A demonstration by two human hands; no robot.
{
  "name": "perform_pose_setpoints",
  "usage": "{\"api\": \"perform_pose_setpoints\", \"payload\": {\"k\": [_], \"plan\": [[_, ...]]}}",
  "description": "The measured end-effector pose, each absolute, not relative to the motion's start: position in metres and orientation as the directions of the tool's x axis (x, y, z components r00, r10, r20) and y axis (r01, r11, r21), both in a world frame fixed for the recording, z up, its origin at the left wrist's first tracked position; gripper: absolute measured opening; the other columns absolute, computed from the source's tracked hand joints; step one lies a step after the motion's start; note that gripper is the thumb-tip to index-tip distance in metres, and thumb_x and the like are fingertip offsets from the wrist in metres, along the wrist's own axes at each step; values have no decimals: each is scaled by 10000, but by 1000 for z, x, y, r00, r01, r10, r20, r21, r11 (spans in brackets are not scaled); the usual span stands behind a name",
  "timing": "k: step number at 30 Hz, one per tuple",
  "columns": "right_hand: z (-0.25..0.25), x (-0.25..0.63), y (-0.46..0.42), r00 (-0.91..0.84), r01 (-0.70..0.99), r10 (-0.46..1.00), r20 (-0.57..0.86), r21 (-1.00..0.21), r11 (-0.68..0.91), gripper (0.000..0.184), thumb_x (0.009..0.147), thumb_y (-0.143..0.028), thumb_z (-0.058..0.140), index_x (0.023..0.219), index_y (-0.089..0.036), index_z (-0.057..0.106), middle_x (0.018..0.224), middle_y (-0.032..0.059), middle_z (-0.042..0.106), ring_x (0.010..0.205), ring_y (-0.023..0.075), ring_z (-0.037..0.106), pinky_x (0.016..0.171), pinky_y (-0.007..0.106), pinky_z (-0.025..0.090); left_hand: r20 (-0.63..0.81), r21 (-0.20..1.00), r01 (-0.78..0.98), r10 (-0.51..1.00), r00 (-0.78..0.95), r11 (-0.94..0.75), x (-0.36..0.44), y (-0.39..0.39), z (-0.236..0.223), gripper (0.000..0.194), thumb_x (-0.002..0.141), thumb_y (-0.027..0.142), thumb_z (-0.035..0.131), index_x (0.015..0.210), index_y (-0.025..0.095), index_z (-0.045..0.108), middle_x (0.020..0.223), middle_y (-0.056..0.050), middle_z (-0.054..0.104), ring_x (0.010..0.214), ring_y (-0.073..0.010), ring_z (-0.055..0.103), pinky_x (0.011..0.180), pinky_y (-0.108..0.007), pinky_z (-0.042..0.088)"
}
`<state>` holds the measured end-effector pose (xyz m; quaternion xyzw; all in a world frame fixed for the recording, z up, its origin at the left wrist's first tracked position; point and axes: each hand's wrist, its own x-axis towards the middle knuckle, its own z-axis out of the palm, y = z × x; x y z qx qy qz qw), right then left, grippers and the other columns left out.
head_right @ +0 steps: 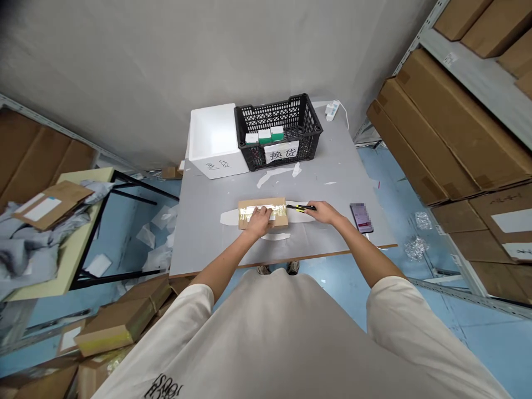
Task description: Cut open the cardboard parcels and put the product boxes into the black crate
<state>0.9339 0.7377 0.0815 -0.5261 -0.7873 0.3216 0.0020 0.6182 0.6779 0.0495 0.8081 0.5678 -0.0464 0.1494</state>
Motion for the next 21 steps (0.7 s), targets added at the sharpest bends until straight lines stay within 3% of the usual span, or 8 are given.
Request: {"api": "perform_pose_setpoints", "payload": {"k": [12,21], "plan": [[73,908,762,-528,779,725,-444,-593,204,369,914,-531,586,1023,-211,735,737,2,668,630,147,572,597,239,378,-199,186,936,922,333,-299,616,669,45,581,901,271,679,1435,185,464,1366,-160,559,1186,-300,647,1257,-488,244],[67,922,733,-503,651,663,-554,-748,-131,491,862,-702,603,891,-216,660,652,-8,631,547,132,554,540,232,423,-199,197,937,925,325,-287,617,667,46,587,917,308,665,1446,173,451,1376,-176,551,1175,-308,647,1261,-517,223]]}}
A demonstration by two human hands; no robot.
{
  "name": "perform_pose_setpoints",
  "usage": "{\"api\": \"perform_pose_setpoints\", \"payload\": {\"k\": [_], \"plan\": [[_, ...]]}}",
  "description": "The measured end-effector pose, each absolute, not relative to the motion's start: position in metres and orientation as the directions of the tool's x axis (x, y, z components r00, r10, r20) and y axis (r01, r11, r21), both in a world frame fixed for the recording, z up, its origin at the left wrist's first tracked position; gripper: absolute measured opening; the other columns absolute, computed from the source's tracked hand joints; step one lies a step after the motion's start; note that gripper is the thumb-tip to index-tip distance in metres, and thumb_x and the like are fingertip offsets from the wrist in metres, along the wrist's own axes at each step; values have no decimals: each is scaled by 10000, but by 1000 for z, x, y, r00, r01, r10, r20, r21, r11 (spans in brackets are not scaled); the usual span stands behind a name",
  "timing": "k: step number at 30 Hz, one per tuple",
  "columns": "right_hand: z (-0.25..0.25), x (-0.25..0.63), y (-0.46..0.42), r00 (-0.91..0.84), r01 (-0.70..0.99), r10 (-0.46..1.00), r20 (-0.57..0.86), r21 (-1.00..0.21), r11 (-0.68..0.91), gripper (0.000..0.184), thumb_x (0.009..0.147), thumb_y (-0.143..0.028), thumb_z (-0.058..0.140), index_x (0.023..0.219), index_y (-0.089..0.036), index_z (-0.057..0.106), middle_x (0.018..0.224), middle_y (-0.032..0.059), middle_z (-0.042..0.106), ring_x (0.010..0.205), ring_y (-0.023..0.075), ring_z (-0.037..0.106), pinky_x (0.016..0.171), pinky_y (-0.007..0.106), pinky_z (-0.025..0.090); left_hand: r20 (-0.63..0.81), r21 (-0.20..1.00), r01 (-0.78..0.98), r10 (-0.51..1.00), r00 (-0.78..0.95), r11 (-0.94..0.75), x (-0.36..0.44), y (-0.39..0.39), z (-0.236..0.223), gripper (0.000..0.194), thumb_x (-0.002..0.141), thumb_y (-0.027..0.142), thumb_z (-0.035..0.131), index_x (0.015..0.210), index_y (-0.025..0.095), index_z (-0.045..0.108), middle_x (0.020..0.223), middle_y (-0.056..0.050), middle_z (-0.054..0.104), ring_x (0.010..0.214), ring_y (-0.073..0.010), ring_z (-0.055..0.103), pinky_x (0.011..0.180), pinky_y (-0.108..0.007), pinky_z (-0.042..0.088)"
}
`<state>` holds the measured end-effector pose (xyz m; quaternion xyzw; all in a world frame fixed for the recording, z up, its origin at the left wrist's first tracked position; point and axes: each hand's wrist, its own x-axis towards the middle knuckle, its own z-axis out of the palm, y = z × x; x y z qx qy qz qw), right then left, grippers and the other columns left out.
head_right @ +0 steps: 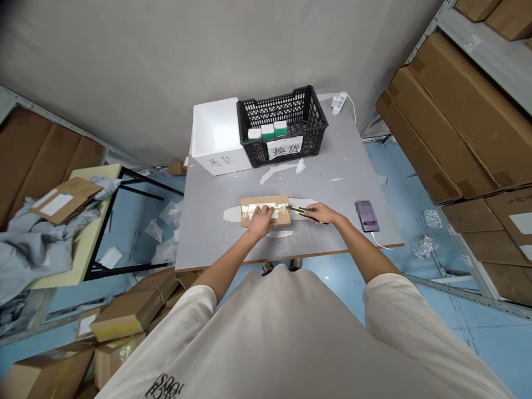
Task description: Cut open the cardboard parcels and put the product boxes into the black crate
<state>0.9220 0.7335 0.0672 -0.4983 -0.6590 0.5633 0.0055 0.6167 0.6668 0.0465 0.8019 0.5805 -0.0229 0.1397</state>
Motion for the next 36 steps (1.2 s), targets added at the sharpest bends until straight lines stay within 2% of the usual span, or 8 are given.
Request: {"api": "perform_pose_setpoints", "payload": {"k": [9,13,16,19,25,29,33,36], "plan": [[57,914,723,-481,604,686,-546,-773,-192,462,872,-673,626,872,-211,640,684,-15,627,533,112,557,519,220,420,-200,219,931,920,337,-293,616,666,46,609,920,276,654,1481,169,443,1383,-181,544,1233,-309,624,1271,-498,198],[55,905,719,-436,618,721,-539,-762,-196,441,881,-657,609,895,-218,647,720,-15,648,538,110,568,499,212,409,-191,208,932,922,337,-298,615,665,48,583,936,302,638,1476,199,444,1381,-159,551,1150,-293,664,1270,-504,190],[59,908,714,-461,647,671,-581,-737,-194,441,870,-653,627,893,-213,658,719,-3,664,541,118,576,492,215,412,-188,211,934,926,327,-287,615,665,48,570,940,308,633,1468,191,456,1372,-159,554,1093,-284,683,1276,-508,180],[63,917,707,-464,648,652,-600,-731,-212,457,864,-667,640,893,-211,655,730,11,679,548,126,581,500,224,431,-186,224,931,925,331,-288,614,665,47,573,939,302,630,1472,174,462,1375,-167,554,1140,-297,664,1276,-509,192],[63,929,700,-333,518,817,-471,-815,-259,485,912,-694,571,972,-214,581,902,55,746,579,131,596,532,241,454,-104,335,919,962,254,-206,608,671,50,707,961,370,592,1590,192,321,1559,-186,419,1333,-333,539,1140,-441,409],[67,923,698,-354,591,837,-417,-794,-145,504,1002,-662,408,1033,-216,639,905,44,751,691,170,647,634,268,504,-22,321,936,987,161,-145,606,689,51,501,1022,263,439,1519,204,419,1550,-162,451,1356,-317,499,1092,-442,433],[72,914,695,-402,720,872,-279,-685,112,446,1027,-541,440,1220,-242,708,1158,66,744,1036,236,681,884,317,520,-45,268,948,980,193,-174,606,704,45,484,975,202,522,1457,223,476,1549,-156,466,1404,-341,440,1138,-499,374],[70,909,695,-440,791,868,-230,-558,253,448,1005,-467,526,1383,-266,660,1259,87,701,1142,267,650,943,340,499,-61,243,949,973,223,-202,607,707,41,515,948,206,570,1456,209,483,1519,-175,491,1398,-362,432,1143,-529,351]]}}
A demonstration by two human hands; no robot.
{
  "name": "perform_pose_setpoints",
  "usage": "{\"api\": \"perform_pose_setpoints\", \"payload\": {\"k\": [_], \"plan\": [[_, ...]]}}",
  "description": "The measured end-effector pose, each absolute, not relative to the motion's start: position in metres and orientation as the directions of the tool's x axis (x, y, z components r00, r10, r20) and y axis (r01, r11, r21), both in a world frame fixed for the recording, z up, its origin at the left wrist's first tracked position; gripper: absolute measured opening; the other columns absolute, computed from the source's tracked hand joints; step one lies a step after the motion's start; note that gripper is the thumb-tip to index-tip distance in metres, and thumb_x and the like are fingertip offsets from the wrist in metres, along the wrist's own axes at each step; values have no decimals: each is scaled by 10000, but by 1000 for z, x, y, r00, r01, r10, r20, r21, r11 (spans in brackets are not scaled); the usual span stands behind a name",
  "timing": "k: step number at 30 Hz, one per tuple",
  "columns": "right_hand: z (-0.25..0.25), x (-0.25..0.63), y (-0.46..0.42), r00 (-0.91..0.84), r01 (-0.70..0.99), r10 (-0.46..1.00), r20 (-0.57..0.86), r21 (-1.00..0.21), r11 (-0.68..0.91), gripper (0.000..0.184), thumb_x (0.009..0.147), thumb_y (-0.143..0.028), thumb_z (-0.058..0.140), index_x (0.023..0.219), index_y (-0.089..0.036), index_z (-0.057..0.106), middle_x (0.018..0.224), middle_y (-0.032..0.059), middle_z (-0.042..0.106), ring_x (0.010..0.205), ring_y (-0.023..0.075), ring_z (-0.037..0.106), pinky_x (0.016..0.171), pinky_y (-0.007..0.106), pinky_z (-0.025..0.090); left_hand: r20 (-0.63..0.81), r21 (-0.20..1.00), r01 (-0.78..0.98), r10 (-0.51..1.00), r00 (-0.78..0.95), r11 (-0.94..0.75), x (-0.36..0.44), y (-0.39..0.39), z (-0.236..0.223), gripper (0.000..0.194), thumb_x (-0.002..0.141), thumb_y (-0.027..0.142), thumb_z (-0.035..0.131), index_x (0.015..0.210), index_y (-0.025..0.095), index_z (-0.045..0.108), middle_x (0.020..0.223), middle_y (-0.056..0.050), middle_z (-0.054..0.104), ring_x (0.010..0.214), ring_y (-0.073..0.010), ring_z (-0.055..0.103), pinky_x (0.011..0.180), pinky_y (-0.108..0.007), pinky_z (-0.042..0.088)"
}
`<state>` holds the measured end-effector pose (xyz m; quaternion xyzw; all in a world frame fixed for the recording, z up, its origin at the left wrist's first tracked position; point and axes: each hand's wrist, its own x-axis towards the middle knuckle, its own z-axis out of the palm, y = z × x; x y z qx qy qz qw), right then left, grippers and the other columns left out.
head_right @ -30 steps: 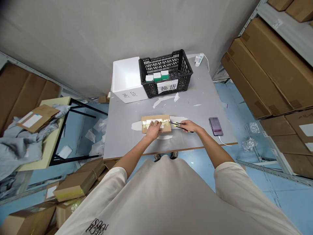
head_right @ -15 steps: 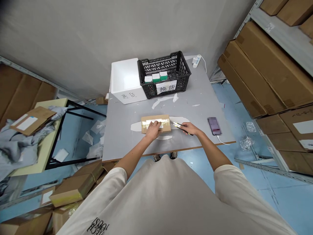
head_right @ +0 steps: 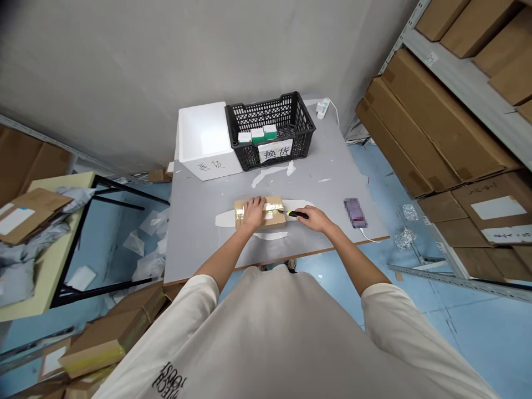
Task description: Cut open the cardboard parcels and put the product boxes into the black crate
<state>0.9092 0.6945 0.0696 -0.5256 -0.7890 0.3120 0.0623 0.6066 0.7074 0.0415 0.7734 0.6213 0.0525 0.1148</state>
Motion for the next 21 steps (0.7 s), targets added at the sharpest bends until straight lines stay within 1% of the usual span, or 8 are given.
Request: {"api": "perform_pose_setpoints", "payload": {"k": [3,7,10,16,19,21], "plan": [[65,908,695,-428,828,881,-203,-480,291,463,1000,-425,554,1426,-264,637,1230,104,693,1132,281,649,921,348,504,-61,214,954,971,230,-212,607,706,41,526,965,227,544,1485,200,470,1513,-177,502,1397,-354,433,1151,-523,336],[59,907,696,-452,819,872,-189,-475,322,443,994,-409,583,1411,-277,650,1199,103,691,1092,280,656,904,350,512,-32,208,954,974,226,-215,607,697,38,553,1032,269,390,1580,194,380,1625,-163,411,1464,-336,377,1180,-520,298],[54,904,696,-440,814,886,-148,-483,324,438,995,-405,582,1410,-279,646,1186,102,690,1109,287,649,936,368,512,-17,232,955,981,193,-184,608,690,33,587,1043,279,327,1625,207,323,1659,-140,382,1495,-326,351,1199,-528,275],[38,893,693,-414,805,908,-67,-494,330,455,1005,-416,555,1427,-265,636,1196,116,689,1141,306,631,1007,413,495,-16,260,952,985,171,-161,609,687,30,597,1056,309,277,1647,224,288,1674,-109,373,1515,-303,345,1219,-532,256],[35,900,694,-391,800,919,-52,-513,311,462,1009,-436,533,1427,-270,638,1199,116,687,1126,307,636,980,415,510,-18,264,951,985,172,-161,607,688,32,604,1054,312,284,1652,225,279,1673,-111,376,1516,-305,347,1218,-536,262],[35,912,696,-333,802,943,-21,-532,271,476,1008,-453,518,1428,-260,635,1198,120,683,1115,308,640,968,418,518,-11,268,948,984,178,-168,607,687,31,608,1051,311,295,1653,227,278,1667,-113,385,1514,-309,351,1212,-540,272]]}}
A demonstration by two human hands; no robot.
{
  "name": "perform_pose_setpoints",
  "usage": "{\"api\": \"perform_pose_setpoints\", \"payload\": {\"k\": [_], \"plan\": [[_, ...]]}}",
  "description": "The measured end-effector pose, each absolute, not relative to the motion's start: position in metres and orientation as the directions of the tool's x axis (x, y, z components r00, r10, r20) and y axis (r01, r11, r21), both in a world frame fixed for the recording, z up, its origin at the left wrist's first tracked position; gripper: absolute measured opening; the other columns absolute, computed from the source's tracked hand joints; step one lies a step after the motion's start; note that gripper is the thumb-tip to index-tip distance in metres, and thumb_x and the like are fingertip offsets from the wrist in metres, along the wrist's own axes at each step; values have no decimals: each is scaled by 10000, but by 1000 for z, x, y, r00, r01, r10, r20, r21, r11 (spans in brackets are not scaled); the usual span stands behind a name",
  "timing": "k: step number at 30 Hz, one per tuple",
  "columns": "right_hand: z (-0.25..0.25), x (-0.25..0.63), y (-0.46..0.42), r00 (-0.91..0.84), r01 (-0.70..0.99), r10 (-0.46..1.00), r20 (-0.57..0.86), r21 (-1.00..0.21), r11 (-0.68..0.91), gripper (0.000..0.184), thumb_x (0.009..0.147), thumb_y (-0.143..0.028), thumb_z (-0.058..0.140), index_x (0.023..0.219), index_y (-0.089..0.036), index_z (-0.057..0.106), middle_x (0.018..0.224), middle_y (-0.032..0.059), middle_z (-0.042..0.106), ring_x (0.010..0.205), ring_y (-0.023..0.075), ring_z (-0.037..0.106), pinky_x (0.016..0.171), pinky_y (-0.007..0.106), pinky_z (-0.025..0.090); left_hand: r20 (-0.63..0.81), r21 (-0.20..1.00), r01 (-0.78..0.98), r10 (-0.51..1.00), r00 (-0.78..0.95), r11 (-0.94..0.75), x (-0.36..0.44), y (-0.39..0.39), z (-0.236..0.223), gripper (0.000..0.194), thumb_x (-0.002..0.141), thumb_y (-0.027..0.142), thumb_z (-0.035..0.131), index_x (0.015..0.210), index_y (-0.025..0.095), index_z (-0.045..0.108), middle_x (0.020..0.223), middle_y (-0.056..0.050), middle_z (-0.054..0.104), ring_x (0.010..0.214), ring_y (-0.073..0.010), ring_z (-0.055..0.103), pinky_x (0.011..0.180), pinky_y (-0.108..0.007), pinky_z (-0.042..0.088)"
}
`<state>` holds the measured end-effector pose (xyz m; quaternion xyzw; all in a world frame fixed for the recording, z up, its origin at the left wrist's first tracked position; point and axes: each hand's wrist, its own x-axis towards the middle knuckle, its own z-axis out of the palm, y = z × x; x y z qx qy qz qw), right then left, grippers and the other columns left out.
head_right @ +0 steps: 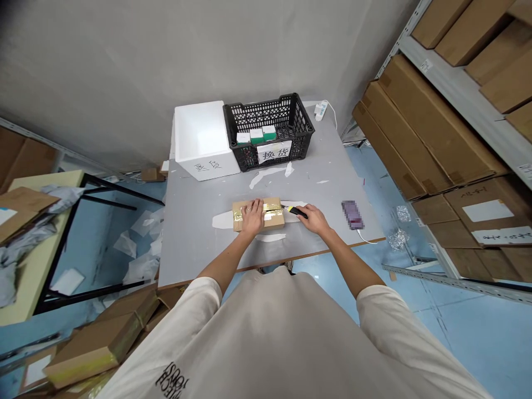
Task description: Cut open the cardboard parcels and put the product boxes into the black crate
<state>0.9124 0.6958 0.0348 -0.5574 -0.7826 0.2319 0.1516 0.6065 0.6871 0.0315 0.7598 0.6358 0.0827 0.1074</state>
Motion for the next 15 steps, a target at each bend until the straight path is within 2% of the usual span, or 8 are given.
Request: {"api": "perform_pose_setpoints", "payload": {"k": [4,6,11,15], "plan": [[36,936,704,-169,814,985,33,-559,158,536,987,-489,532,1443,-217,607,1226,143,669,1143,330,632,1009,451,504,8,273,945,983,183,-179,607,686,27,605,1050,321,304,1647,219,294,1664,-115,391,1512,-313,359,1214,-540,274],[36,937,709,-145,810,989,20,-572,131,550,961,-505,571,1418,-203,617,1235,149,665,1152,340,630,1023,468,496,18,275,945,984,177,-175,608,686,25,607,1049,336,312,1642,207,305,1667,-118,382,1518,-316,354,1225,-539,265],[34,896,725,-212,728,977,-18,-670,146,464,940,-495,605,1310,-224,672,1180,114,683,1090,303,658,990,439,515,30,282,934,976,217,-217,599,677,23,646,1034,446,382,1617,170,352,1689,-137,333,1562,-307,284,1275,-518,199],[39,839,749,-336,646,942,21,-723,246,421,931,-474,607,1261,-225,684,1245,112,682,1164,299,634,1029,435,493,10,269,928,964,266,-259,579,653,25,737,982,571,496,1609,209,362,1692,-133,324,1579,-327,246,1283,-544,171]]}}
